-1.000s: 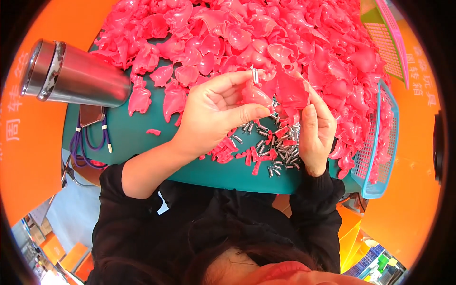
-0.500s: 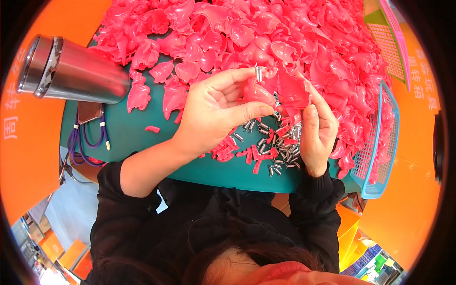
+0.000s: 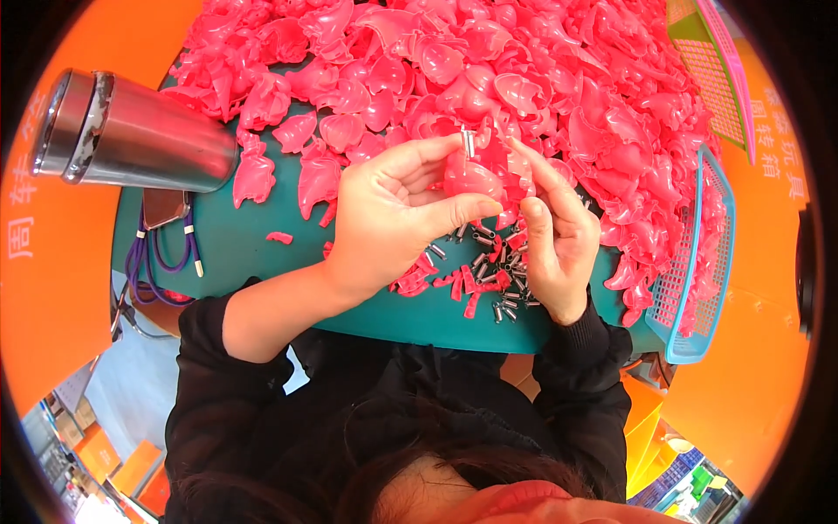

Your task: Assembling small metal components into pink plastic toy bulb parts.

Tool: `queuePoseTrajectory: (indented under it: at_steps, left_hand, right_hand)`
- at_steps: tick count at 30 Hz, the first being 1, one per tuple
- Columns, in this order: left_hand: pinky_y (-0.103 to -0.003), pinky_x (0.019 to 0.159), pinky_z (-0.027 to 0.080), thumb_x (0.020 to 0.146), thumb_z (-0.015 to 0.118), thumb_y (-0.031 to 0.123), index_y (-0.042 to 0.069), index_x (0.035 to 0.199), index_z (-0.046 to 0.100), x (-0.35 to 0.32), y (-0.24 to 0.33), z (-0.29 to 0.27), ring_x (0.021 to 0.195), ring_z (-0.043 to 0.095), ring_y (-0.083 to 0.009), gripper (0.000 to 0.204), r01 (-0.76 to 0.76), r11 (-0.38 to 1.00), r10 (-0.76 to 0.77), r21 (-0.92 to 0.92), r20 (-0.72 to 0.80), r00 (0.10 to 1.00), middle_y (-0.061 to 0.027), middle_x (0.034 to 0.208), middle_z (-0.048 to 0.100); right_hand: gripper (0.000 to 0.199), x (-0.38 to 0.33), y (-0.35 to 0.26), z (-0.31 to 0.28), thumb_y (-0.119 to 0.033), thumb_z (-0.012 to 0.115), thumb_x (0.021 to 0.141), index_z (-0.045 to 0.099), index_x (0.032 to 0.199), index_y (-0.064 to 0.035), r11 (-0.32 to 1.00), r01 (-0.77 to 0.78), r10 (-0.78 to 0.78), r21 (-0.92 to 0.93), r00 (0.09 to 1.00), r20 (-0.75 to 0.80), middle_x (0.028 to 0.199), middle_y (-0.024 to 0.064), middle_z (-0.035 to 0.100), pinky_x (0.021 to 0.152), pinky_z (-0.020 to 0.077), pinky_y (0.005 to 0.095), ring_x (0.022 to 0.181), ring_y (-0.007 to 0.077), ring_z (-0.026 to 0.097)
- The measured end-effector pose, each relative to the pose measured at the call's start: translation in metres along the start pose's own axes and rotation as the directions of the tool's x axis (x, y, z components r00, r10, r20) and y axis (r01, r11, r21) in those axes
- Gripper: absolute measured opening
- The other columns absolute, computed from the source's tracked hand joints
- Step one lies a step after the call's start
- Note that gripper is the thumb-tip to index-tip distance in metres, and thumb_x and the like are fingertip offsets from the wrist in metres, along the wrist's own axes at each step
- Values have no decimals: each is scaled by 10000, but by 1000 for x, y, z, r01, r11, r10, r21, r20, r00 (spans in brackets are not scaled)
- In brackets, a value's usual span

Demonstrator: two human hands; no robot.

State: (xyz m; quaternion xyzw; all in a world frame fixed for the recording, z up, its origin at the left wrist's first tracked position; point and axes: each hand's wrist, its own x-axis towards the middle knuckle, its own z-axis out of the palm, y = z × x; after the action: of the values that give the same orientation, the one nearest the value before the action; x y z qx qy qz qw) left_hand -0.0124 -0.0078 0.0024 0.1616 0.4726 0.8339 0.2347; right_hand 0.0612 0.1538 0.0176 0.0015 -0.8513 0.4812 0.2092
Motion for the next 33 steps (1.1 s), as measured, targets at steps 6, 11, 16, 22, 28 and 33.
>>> queuePoseTrajectory:
  at_steps: [6,11,16,22,28,33]
  left_hand:
    - [-304,822,555,775,696,-55,-126,1206,489,-2,0,2,943,652,-227,483,8,999,-8,32,-4,1000,-201,1078,623]
    - [-301,827,551,776,691,-61,-127,1208,492,-2,-1,2,933,651,-213,480,-29,998,29,58,-11,1000,-200,1085,622]
    - [-287,813,545,787,681,-59,-131,1208,493,-3,-2,2,945,645,-210,467,-21,1000,21,8,-3,1000,-193,1082,626]
    - [-245,734,533,805,690,-7,-78,1126,535,2,1,2,910,641,-163,363,132,991,-132,-1,-44,990,-142,1027,648]
    - [-266,806,517,815,696,52,-11,1293,426,13,13,-6,945,622,-170,552,56,981,-77,187,105,991,-119,1110,618]
    - [-302,895,493,807,705,65,-3,1332,449,16,9,-14,1032,589,-171,588,163,977,-204,139,374,905,-109,1180,589]
  right_hand:
    - [364,-2,-4,1,-32,587,857,572,1221,-11,995,-78,82,-62,994,67,939,153,666,669,484,253,698,162,626]
    - [389,-1,-6,2,-23,583,855,562,1243,-25,994,-32,39,-104,997,66,809,141,620,641,474,268,645,166,580]
    - [406,-1,-3,4,-16,579,856,551,1260,-31,992,41,-34,-118,997,64,725,119,553,613,447,270,599,192,510]
    - [747,-1,-8,15,-175,772,699,400,1322,4,954,177,-151,-242,981,123,1080,163,552,805,446,402,907,324,545]
    - [650,9,-1,-9,-95,683,751,394,1320,24,992,33,-59,126,975,213,1216,193,540,938,421,356,1108,321,558]
    - [648,1,8,-13,-154,671,788,357,1319,45,993,106,-118,59,961,251,1144,220,550,905,436,357,1067,329,572]
